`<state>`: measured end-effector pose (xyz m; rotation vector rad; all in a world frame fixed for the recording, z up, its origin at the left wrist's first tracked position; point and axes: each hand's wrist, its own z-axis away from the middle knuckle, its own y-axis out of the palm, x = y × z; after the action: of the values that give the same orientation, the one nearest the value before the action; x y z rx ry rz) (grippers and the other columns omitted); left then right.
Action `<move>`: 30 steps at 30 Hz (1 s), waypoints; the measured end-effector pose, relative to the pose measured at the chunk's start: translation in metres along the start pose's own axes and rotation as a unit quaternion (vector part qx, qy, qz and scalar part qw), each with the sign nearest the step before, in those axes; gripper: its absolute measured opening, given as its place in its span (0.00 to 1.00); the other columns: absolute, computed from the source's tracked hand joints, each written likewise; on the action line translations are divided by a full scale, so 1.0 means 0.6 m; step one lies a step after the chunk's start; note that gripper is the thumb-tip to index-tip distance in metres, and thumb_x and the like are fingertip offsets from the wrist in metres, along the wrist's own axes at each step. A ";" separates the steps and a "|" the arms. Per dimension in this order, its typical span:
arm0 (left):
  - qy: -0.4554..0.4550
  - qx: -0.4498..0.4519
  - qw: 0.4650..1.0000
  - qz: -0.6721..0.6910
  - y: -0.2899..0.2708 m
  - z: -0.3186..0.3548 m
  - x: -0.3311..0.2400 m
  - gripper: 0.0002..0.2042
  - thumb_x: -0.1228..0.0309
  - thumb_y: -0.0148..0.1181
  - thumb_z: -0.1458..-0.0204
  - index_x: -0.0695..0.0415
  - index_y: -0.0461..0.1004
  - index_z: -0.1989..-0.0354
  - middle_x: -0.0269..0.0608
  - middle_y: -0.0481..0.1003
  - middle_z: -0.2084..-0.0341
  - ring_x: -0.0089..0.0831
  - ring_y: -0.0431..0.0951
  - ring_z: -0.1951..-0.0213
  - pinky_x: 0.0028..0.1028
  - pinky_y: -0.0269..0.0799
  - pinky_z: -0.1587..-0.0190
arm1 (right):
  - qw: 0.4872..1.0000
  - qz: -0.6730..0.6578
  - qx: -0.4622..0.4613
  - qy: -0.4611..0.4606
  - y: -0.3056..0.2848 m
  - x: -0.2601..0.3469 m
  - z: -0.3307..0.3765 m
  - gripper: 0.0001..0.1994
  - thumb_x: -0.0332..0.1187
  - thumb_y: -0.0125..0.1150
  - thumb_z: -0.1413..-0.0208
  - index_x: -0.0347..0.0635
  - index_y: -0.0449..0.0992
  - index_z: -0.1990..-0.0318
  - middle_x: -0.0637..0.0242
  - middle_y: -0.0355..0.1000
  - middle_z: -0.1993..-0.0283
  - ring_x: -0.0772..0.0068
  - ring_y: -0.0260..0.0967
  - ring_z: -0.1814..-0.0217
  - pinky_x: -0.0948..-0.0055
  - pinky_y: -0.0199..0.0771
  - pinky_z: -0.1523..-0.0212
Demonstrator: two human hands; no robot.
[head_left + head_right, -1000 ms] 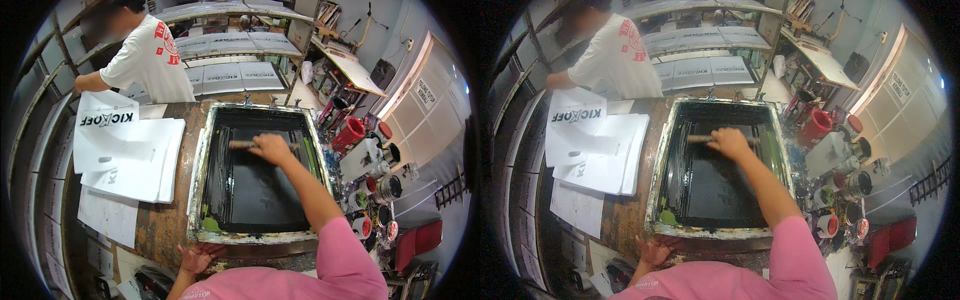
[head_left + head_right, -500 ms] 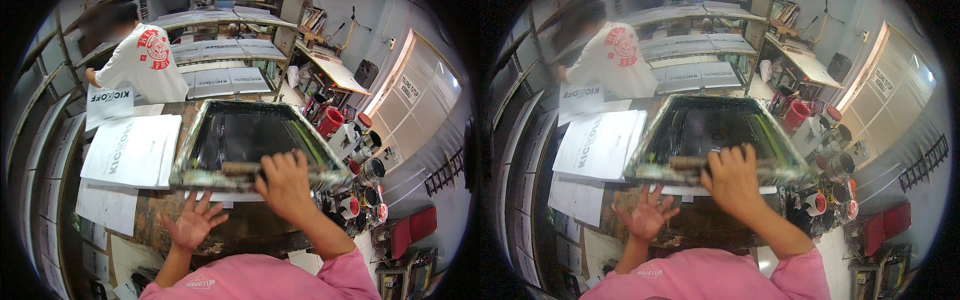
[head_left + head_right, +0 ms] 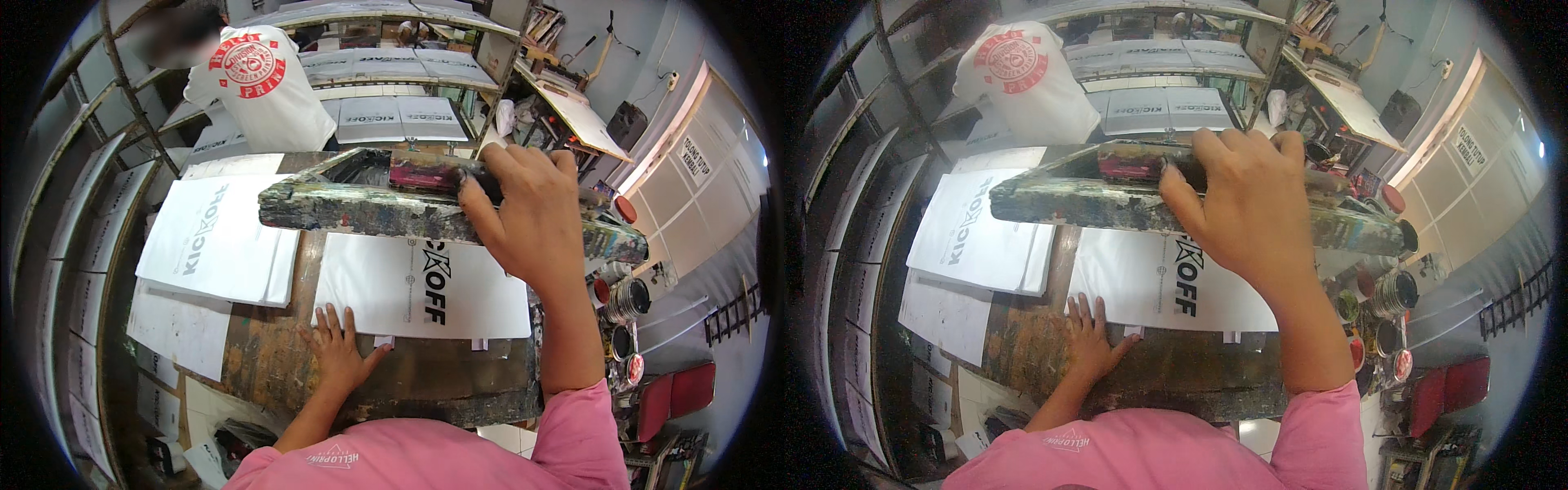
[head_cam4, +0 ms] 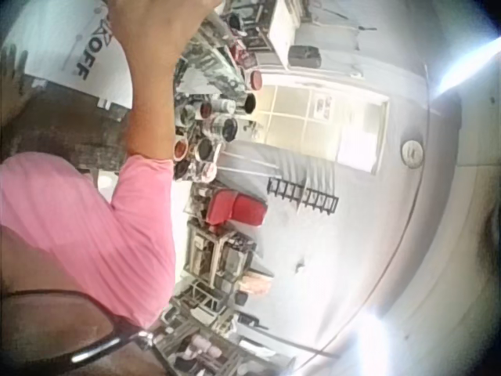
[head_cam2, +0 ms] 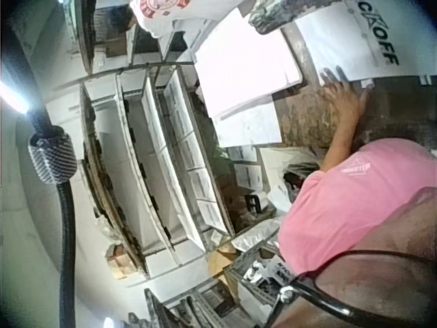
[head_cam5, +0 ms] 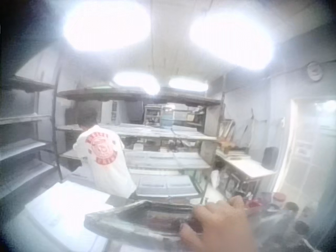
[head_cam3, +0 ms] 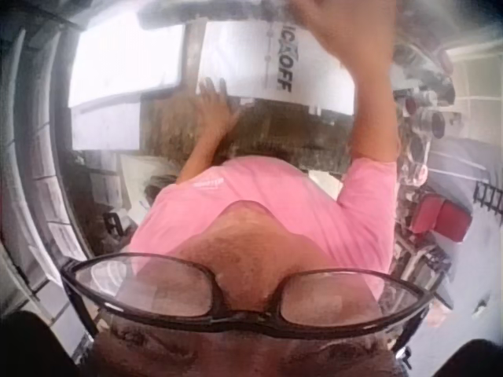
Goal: The person performs screen printing on white plastic bags by placing each bag under a screen, applying black ink using a squeegee, and then setting the printed bag aside on a drying rack.
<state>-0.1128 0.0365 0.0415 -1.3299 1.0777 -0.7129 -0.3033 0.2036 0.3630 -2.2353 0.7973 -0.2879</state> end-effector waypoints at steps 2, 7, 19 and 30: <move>-0.009 0.025 1.000 0.002 -0.013 -0.010 -0.005 0.56 0.23 0.37 0.48 0.63 0.51 0.25 0.65 0.45 0.26 0.56 0.33 0.23 0.70 0.11 0.33 | 1.000 -0.006 -0.011 -0.009 0.006 -0.008 -0.013 0.16 0.45 0.60 0.45 0.38 0.77 0.70 0.57 0.74 0.72 0.53 0.71 0.65 0.55 0.61 0.54; 0.038 -0.063 0.992 0.103 -0.072 -0.053 -0.037 0.45 0.39 0.57 0.45 0.70 0.62 0.32 0.62 0.65 0.35 0.54 0.60 0.32 0.61 0.41 0.31 | 1.000 0.003 0.017 -0.002 -0.005 -0.024 -0.048 0.15 0.42 0.57 0.45 0.35 0.73 0.67 0.52 0.71 0.70 0.48 0.69 0.64 0.57 0.60 0.55; -0.122 -0.202 0.894 0.381 -0.174 -0.119 -0.012 0.22 0.75 0.65 0.46 0.64 0.75 0.41 0.43 0.82 0.69 0.20 0.76 0.74 0.22 0.70 0.73 | 0.999 -0.030 -0.024 -0.022 0.013 -0.041 -0.060 0.19 0.46 0.56 0.42 0.35 0.77 0.62 0.48 0.75 0.67 0.43 0.71 0.61 0.58 0.64 0.51; -0.172 -0.163 0.909 0.344 -0.222 -0.139 0.464 0.34 0.77 0.59 0.59 0.63 0.69 0.36 0.47 0.78 0.52 0.27 0.77 0.70 0.27 0.75 0.67 | 1.000 0.015 -0.023 0.007 0.011 -0.012 -0.029 0.20 0.48 0.58 0.41 0.36 0.78 0.62 0.51 0.77 0.64 0.45 0.70 0.61 0.57 0.64 0.52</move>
<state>-0.0613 -0.2686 0.1218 -1.1677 1.2941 0.2315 -0.3196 0.1948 0.3708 -2.2650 0.8514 -0.2733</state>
